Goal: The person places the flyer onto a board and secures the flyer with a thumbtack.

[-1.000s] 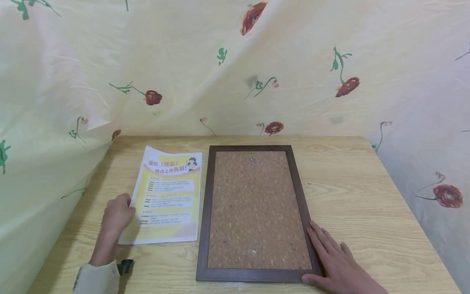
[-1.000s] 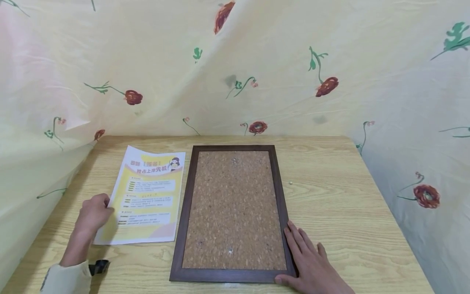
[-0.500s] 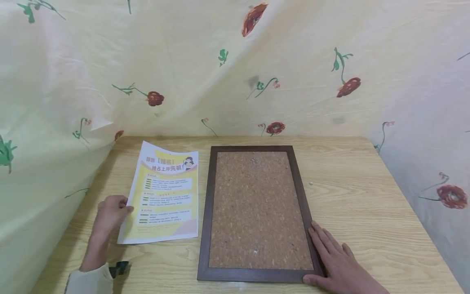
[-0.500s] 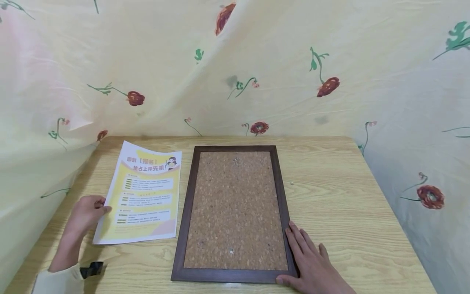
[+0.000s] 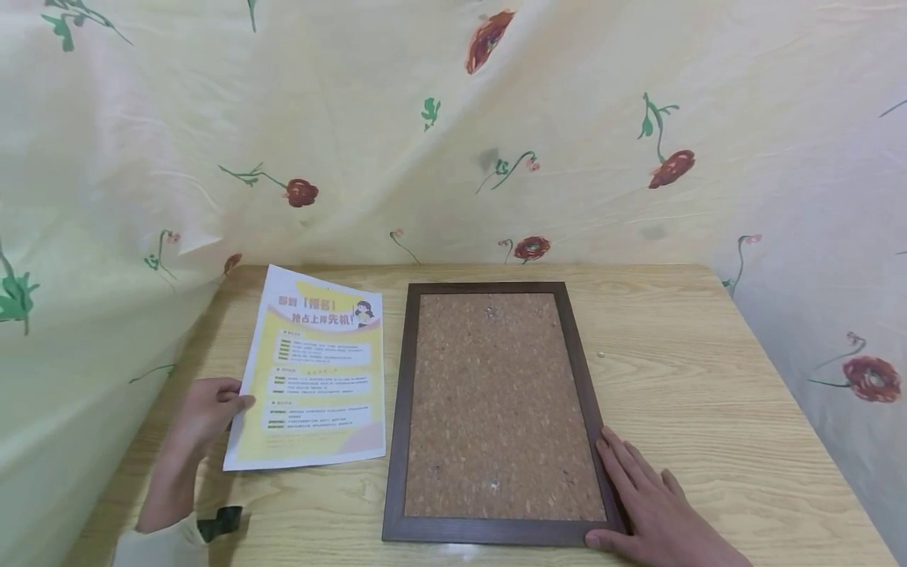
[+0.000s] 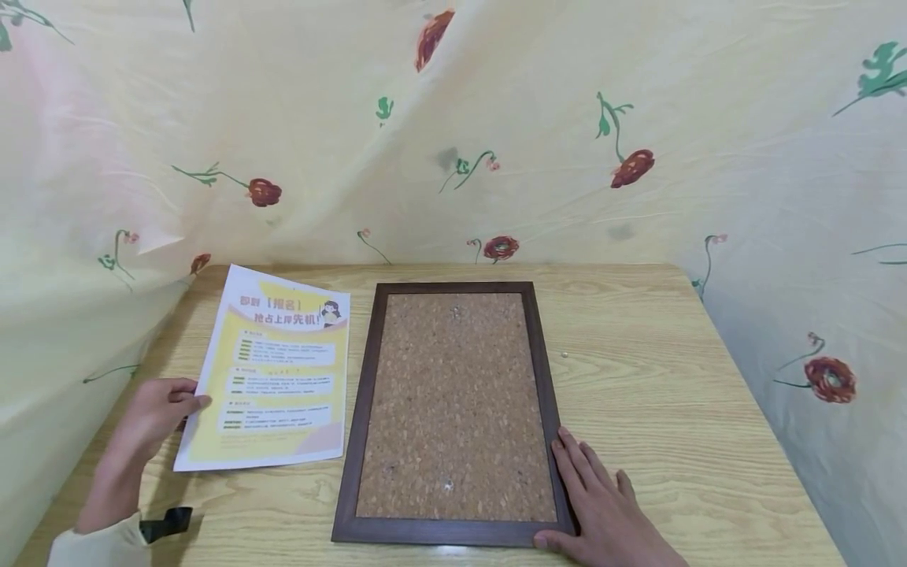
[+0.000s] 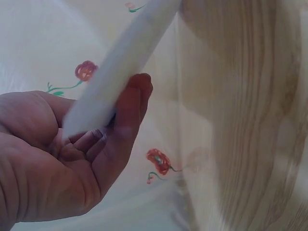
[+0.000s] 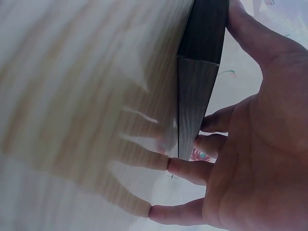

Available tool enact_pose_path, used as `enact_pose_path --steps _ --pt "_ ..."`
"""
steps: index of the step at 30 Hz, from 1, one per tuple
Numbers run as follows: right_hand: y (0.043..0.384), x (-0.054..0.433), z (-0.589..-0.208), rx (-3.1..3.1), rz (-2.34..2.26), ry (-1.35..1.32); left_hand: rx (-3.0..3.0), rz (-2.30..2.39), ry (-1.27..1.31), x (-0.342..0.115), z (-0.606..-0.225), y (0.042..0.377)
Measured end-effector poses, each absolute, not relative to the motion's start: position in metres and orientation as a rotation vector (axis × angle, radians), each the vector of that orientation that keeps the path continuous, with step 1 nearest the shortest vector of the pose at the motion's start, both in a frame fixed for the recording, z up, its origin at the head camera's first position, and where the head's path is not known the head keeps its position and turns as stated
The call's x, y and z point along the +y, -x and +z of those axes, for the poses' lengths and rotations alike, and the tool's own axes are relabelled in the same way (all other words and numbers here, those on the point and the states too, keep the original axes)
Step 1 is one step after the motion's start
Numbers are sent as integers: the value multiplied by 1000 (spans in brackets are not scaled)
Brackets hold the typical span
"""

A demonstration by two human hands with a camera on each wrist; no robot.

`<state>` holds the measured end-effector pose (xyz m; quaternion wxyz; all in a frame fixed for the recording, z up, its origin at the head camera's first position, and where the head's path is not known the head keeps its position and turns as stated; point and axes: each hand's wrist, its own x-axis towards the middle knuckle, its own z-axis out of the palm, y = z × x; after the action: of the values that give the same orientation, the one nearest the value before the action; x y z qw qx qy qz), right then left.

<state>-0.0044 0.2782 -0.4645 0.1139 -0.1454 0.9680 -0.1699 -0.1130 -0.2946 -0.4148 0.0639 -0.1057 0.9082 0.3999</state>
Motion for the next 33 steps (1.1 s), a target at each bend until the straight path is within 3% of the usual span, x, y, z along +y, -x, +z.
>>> enact_pose_path --steps 33 --pt "4 276 -460 2754 -520 362 2461 1571 405 -299 -402 108"
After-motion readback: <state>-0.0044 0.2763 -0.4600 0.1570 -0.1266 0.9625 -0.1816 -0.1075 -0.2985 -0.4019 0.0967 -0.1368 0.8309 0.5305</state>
